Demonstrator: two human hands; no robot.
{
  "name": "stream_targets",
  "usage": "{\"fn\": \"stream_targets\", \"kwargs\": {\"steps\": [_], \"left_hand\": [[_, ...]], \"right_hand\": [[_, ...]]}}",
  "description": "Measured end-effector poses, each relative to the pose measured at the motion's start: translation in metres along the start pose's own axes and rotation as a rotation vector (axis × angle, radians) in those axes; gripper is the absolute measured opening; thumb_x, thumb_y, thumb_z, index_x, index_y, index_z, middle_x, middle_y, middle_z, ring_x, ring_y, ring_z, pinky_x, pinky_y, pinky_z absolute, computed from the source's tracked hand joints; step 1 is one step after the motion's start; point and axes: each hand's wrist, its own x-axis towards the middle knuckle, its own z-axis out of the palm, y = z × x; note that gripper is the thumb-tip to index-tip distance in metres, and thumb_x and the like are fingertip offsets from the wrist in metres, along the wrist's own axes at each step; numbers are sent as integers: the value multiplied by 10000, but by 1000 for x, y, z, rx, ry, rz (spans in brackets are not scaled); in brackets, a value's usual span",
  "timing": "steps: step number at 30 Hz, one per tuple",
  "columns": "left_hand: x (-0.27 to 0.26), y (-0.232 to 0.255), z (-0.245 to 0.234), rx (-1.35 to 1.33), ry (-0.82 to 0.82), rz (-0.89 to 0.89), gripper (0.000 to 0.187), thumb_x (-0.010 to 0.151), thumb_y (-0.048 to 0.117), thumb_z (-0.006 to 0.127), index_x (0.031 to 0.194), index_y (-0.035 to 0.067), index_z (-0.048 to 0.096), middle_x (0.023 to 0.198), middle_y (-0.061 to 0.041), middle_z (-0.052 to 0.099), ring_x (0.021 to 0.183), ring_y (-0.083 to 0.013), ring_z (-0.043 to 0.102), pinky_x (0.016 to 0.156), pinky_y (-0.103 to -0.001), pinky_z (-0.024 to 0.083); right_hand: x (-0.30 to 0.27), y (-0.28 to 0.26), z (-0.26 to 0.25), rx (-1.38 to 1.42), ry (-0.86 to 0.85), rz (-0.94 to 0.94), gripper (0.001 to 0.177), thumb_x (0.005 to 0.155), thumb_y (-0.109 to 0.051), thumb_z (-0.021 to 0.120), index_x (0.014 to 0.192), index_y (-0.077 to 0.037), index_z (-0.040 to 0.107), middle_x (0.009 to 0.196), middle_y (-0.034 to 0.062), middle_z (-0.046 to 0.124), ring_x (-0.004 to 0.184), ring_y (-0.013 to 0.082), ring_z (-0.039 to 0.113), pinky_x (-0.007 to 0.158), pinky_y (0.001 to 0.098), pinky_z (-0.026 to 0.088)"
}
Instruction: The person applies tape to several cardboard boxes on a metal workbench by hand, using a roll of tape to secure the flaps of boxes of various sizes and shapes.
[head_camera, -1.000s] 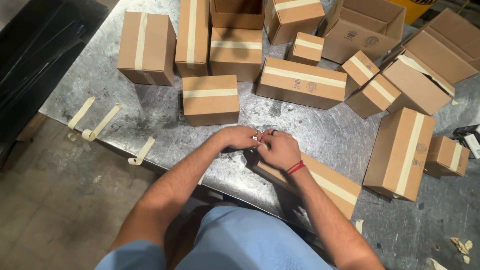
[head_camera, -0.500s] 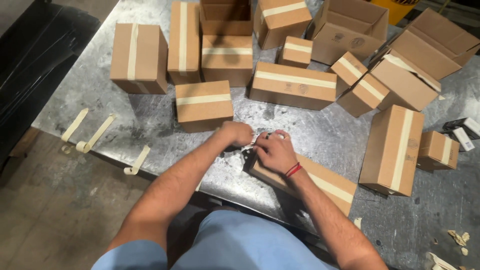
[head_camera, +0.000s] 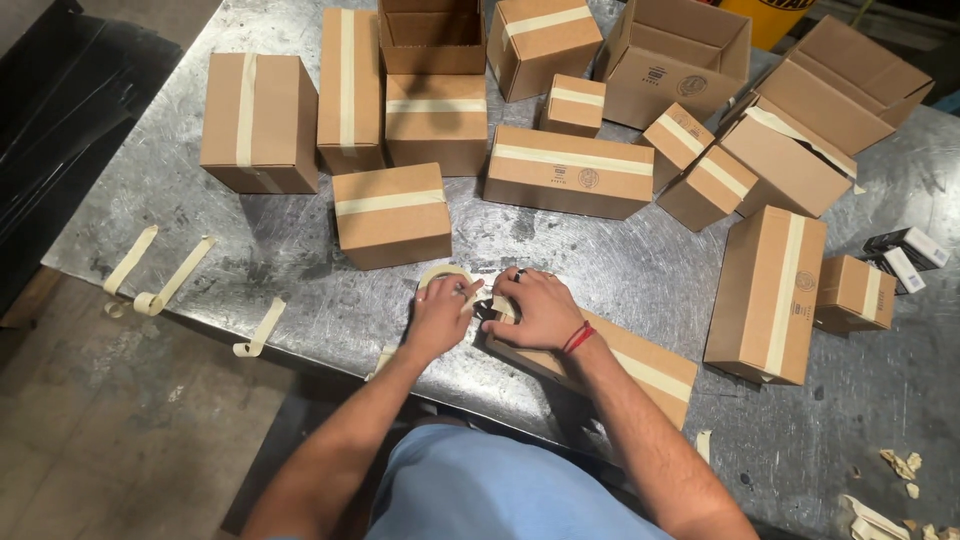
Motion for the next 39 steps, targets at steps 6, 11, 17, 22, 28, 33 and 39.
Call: {"fn": "stream_targets", "kwargs": {"steps": [6, 11, 17, 22, 28, 33, 39], "left_hand": [[-18, 54, -25, -1508, 55, -116, 686, 980, 256, 618, 1587, 92, 344, 977, -80, 577, 813, -152, 581, 713, -278, 503], [-18, 82, -23, -1848, 338, -297, 673, 911, 66, 729, 1486, -13, 389, 874, -8, 539, 730, -54, 546, 633, -140, 456], [-11, 92, -4, -1991, 521, -381, 579, 888, 55, 779, 1368, 66, 454, 842, 26, 573, 763, -63, 600, 705, -168, 500], [-6, 95, 8, -2022, 594, -374, 465, 925, 74, 743, 1282, 101, 447, 846, 16, 576, 751, -97, 630, 667, -210, 546], [1, 95, 13, -1957, 481, -366, 355, 979, 160, 671, 1258, 119, 455, 890, 20, 574, 766, -107, 640, 665, -218, 542], [9, 90, 2, -1842, 244, -417, 378, 1030, 241, 612, 1338, 126, 424, 995, 18, 489, 866, -116, 579, 757, -236, 496], [39, 76, 27, -1729, 144, -530, 429, 1042, 281, 568, 1402, 95, 427, 1105, -11, 544, 961, -148, 579, 837, -284, 475]], "right_hand": [[1, 14, 15, -32, -44, -44, 628, 692, -728, 717, 1007, -188, 658, 1225, -31, 668, 1220, 240, 618, 1179, 499, 390], [0, 7, 8, -103, -15, -89, 741, 703, -828, 676, 1040, -170, 620, 1262, -12, 645, 1279, 243, 588, 1204, 539, 354], [-9, -7, 1, -197, 15, -98, 1088, 696, -915, 610, 1440, -128, 498, 1524, 46, 447, 1500, 248, 349, 1232, 693, 152], [-25, -23, -15, -209, 35, 26, 1265, 688, -980, 499, 1582, -101, 325, 1610, 117, 384, 1552, 306, 238, 1200, 745, 15], [-69, -25, -10, -261, 68, 226, 1238, 759, -920, 539, 1623, -94, 218, 1645, 113, 340, 1541, 306, 258, 1166, 780, 71], [-66, -5, 5, -307, 39, 159, 1268, 733, -967, 465, 1640, -139, 151, 1704, 64, 213, 1564, 273, 179, 1198, 730, 45], [-64, 5, 1, -282, 22, 133, 1243, 723, -957, 446, 1657, -217, 97, 1691, 43, 227, 1539, 242, 238, 1232, 671, 30]]}}
